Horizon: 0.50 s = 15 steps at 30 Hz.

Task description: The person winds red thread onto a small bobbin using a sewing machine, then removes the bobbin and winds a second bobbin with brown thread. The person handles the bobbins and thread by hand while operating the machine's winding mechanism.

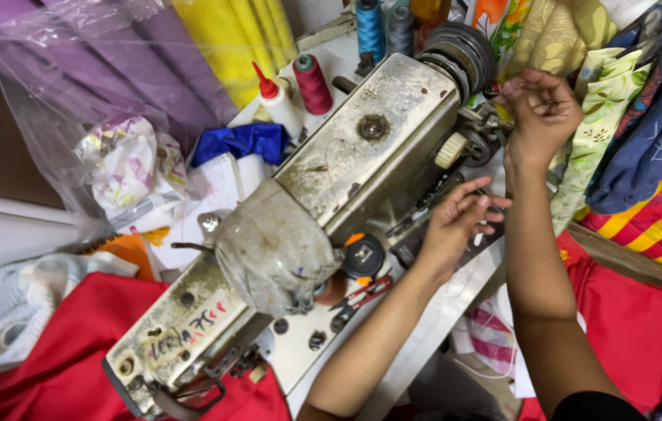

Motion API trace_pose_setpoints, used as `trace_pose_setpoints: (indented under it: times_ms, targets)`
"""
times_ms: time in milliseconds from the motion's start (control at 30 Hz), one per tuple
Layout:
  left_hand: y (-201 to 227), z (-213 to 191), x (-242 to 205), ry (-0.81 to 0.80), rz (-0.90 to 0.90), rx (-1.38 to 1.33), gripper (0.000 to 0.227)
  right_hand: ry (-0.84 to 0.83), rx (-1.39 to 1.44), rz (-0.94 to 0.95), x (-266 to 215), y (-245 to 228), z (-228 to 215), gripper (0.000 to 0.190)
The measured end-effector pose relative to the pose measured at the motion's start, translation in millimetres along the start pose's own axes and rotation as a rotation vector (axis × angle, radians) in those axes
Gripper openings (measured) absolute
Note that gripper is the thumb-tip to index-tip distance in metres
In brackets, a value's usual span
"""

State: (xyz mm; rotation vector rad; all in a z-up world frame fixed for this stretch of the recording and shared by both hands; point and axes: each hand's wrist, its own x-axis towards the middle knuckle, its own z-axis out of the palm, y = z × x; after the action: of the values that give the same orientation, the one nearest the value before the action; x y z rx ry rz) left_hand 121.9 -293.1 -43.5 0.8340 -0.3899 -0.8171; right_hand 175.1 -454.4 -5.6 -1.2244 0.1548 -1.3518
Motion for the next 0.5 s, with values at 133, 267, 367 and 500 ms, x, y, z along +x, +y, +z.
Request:
trace_pose_setpoints:
  times_ms: [133, 267, 367, 500]
  targets:
    - [1, 1, -2, 0.014, -0.006, 0.020, 0.037, 0.018, -0.072, -0.141, -1, 4, 4, 0.020]
    - [-2, 2, -5, 0.006, 0.078, 0.121, 0.024, 0.030, -0.050, -0.233, -2, 6, 7, 0.023]
    - [11, 8, -14, 0.021, 0.194, 0.302, 0.020, 0.023, -0.058, -0.270, -2, 5, 8, 0.023]
    - [24, 13, -21, 0.060, 0.312, 0.661, 0.035, 0.005, -0.105, -0.314, -6, -2, 13, 0.015]
